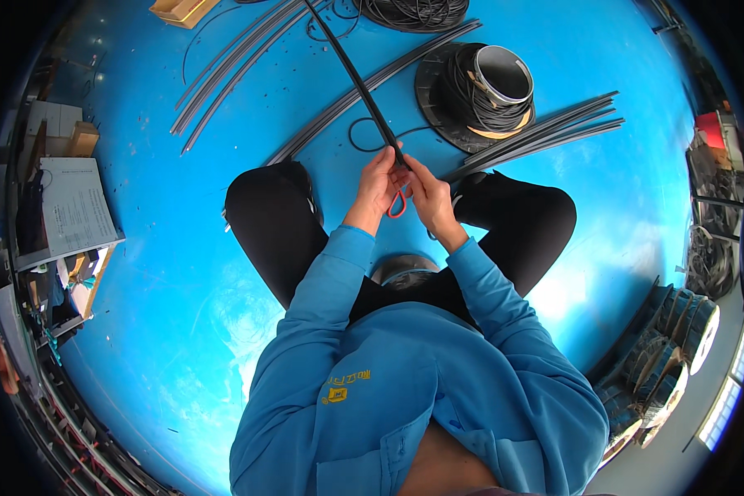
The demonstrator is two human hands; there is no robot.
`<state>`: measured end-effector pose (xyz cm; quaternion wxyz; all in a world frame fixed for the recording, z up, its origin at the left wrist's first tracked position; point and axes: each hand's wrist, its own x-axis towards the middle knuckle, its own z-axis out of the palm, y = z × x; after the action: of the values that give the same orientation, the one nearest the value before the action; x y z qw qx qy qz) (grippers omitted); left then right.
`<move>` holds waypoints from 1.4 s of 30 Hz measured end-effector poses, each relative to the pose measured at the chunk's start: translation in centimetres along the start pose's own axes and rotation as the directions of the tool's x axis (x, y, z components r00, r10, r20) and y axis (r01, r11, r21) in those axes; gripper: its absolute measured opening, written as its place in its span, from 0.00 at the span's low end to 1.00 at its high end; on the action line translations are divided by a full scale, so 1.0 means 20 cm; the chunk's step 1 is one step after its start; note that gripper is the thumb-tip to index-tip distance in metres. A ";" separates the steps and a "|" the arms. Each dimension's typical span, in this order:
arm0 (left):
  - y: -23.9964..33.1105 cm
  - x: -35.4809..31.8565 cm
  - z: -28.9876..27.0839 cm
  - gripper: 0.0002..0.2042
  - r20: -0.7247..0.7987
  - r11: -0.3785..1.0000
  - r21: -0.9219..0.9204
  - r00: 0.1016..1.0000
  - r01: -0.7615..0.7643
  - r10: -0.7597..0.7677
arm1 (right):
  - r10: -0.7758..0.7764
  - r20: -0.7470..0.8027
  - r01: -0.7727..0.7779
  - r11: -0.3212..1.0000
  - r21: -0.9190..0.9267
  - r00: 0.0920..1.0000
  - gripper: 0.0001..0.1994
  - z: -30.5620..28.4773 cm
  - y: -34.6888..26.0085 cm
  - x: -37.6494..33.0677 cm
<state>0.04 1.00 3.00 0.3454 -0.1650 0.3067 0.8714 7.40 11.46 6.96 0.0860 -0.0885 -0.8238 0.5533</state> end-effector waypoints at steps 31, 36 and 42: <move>0.00 -0.02 0.00 0.10 -0.004 1.000 -0.007 1.000 -0.029 0.029 | 0.027 0.050 -0.028 1.000 0.013 0.998 0.20 0.00 -0.03 -0.02; 0.00 -0.01 0.00 0.10 -0.096 0.999 0.022 0.995 -0.031 0.033 | 0.048 0.083 -0.041 0.995 -0.091 0.995 0.20 -0.02 -0.05 -0.06; 0.01 -0.01 -0.01 0.10 -0.031 0.999 0.009 0.998 -0.051 0.051 | 0.028 0.029 -0.025 0.994 -0.104 0.999 0.20 0.00 -0.05 -0.04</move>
<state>-0.01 0.63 2.96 0.3187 -0.1695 0.3198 0.8760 8.18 10.87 7.78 0.0613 -0.0951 -0.8514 0.5121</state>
